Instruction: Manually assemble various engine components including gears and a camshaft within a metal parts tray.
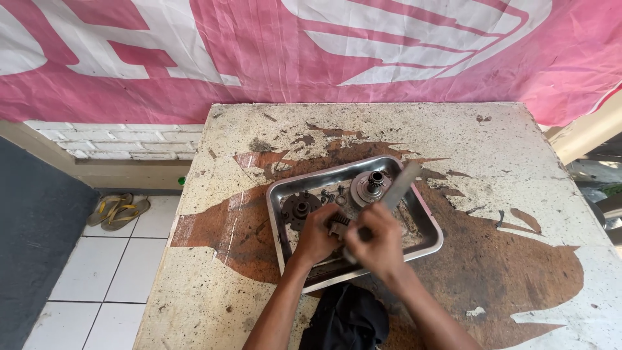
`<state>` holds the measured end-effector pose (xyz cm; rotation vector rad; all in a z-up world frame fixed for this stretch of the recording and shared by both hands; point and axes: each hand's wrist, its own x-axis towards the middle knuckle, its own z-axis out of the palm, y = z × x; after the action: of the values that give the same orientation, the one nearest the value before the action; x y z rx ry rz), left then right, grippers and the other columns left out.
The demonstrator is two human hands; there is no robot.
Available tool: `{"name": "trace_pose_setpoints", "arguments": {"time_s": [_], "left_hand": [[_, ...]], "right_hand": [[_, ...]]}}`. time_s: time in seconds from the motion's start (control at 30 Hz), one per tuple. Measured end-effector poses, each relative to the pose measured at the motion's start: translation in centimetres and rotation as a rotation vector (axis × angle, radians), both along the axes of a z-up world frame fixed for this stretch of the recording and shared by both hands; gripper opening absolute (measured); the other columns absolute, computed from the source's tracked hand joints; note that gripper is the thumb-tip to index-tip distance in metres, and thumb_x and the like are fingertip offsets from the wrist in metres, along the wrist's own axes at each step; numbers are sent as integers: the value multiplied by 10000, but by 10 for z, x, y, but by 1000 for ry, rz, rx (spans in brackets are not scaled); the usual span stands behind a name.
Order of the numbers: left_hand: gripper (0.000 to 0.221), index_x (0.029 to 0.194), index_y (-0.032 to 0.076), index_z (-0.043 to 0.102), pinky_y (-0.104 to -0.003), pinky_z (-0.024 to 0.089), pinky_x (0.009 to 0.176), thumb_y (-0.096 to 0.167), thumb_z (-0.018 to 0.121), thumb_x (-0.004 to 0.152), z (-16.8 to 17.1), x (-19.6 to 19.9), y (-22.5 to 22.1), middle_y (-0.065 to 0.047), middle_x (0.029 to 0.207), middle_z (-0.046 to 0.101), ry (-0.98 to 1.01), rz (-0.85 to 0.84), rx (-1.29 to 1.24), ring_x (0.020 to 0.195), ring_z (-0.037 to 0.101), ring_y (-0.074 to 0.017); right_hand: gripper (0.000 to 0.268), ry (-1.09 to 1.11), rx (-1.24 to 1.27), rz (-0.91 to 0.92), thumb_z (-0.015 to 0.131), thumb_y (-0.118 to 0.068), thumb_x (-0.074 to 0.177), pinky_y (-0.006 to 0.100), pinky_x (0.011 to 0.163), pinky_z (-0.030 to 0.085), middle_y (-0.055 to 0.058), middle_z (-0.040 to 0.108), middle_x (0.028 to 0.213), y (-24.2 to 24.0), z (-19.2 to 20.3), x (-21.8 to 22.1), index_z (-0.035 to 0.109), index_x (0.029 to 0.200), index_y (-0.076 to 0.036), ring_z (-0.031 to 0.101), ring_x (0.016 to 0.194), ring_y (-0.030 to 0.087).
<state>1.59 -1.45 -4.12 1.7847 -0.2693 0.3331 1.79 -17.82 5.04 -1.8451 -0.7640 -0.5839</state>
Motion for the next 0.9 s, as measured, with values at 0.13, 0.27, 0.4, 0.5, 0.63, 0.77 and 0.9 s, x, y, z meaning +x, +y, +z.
{"name": "trace_pose_setpoints", "arguments": {"time_s": [0.13, 0.27, 0.4, 0.5, 0.63, 0.77, 0.9], "left_hand": [[217, 998, 167, 780, -497, 576, 729, 27, 704, 852, -4, 1, 6, -120, 811, 687, -50, 23, 53, 817, 747, -305], [295, 1174, 102, 721, -676, 612, 840, -52, 755, 925, -3, -2, 7, -202, 996, 711, 2, -41, -9, 1021, 718, -533], [490, 1326, 92, 663, -799, 587, 1002, -20, 878, 901, -2, -1, 6, -227, 1211, 705, 66, -91, 31, 1246, 656, -592], [698, 1463, 84, 603, -844, 520, 1073, 8, 929, 850, 26, -9, 2, -272, 1338, 681, 77, -85, 73, 1328, 599, -630], [522, 1257, 107, 701, -731, 644, 967, 103, 1000, 828, 12, -3, 5, -179, 1145, 741, 69, -60, 50, 1163, 722, -522], [439, 1193, 69, 698, -735, 659, 882, 51, 961, 841, -4, 4, 3, -223, 1063, 735, 30, -26, 66, 1077, 734, -553], [420, 1173, 63, 695, -732, 684, 831, 32, 947, 838, 10, -1, 0, -224, 1036, 724, -34, -5, 44, 1043, 733, -566]], "right_hand": [[243, -203, -89, 17, 705, -43, 761, 297, 604, 521, 70, 555, 657, 19, 17, -15, 546, 589, -109, 636, 677, 285], [198, -3, 8, -55, 721, -89, 768, 378, 582, 454, 125, 541, 664, -6, -20, 30, 586, 624, -73, 569, 652, 318], [225, 80, 59, -96, 717, -101, 797, 367, 569, 426, 126, 529, 655, -14, -4, 22, 566, 633, -69, 551, 625, 306], [214, 87, 17, -72, 734, -107, 771, 380, 561, 423, 132, 543, 650, -13, -6, 14, 586, 621, -72, 557, 626, 324], [255, 52, 3, -27, 731, -99, 776, 361, 573, 433, 120, 534, 633, -9, 15, -2, 546, 600, -86, 553, 622, 327], [219, 49, -4, -92, 732, -89, 773, 375, 594, 437, 132, 547, 645, -19, -9, 24, 585, 613, -72, 558, 642, 322], [236, 29, 22, -196, 720, -86, 795, 390, 594, 429, 160, 520, 667, -28, -14, 37, 547, 638, -51, 549, 648, 346]]}}
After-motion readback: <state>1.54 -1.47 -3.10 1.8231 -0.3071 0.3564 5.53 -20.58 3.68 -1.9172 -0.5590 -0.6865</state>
